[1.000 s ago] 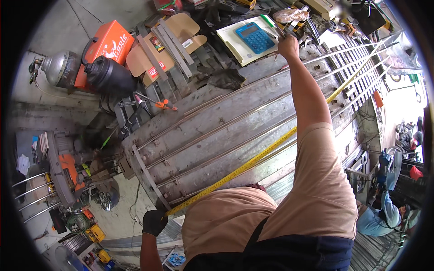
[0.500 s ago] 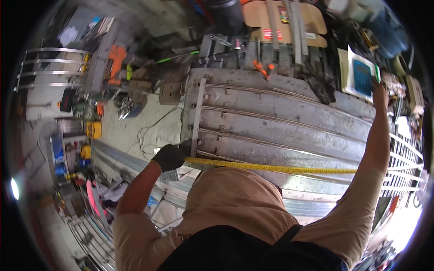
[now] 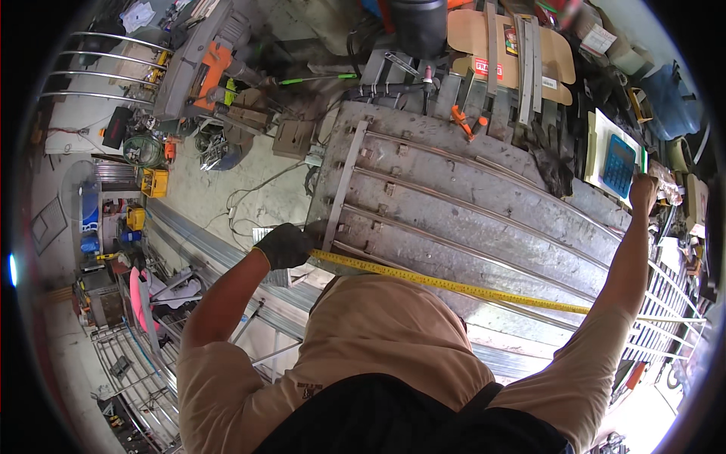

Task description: The recorder uses a measuring tape to measure the dimensions of a metal gate or fence structure on a fabrication floor.

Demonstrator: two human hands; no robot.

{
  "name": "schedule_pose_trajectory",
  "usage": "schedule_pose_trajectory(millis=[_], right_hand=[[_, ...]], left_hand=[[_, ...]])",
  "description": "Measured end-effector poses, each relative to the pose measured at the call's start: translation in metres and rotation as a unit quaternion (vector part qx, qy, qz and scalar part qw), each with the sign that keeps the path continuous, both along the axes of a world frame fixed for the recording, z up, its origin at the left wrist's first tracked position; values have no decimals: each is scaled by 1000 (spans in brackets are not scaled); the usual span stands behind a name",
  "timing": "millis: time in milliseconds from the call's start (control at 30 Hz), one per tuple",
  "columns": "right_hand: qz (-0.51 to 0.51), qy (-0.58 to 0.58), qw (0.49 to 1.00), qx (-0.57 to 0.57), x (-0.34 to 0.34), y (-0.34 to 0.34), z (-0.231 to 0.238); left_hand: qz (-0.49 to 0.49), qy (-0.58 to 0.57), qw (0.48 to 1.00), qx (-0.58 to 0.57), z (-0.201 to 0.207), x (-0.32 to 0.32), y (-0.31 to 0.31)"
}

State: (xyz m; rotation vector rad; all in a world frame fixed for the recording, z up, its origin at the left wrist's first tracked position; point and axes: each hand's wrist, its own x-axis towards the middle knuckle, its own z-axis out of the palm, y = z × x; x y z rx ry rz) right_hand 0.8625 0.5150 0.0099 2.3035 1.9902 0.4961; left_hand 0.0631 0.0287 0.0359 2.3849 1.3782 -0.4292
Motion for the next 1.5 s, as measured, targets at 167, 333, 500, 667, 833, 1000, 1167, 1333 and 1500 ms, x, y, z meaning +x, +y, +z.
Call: schedule_pose_trajectory(millis=[167,333,500,667,833,1000,1167,1333,1500], right_hand=[[-87,-5,993,82,-13,-33,20],[9,156,935,319,-101,-90,58],[250,583,745,206,-345,-186,45],[442,538,707,-127,-550,-208,44],[618,209,743,-146,-646,-169,21],[704,-108,686,-151,-692,-147,4],[703,-138,667,-203,-711,-144,-1],[719,-106,652,-217,-715,-139,-4],[704,-111,661,-235,-718,-138,-8]], left_hand=[[-12,30,999,-16,1,-2,-1],[8,41,999,-35,-4,-9,-5],[38,37,998,-45,0,-12,-7],[47,9,998,-28,-2,-18,-14],[34,9,999,-12,-16,-30,-23],[46,-6,999,-6,-26,-37,-29],[52,-5,998,-18,-33,-40,-31],[35,29,999,-21,-35,-39,-32],[31,34,999,-25,-32,-40,-31]])
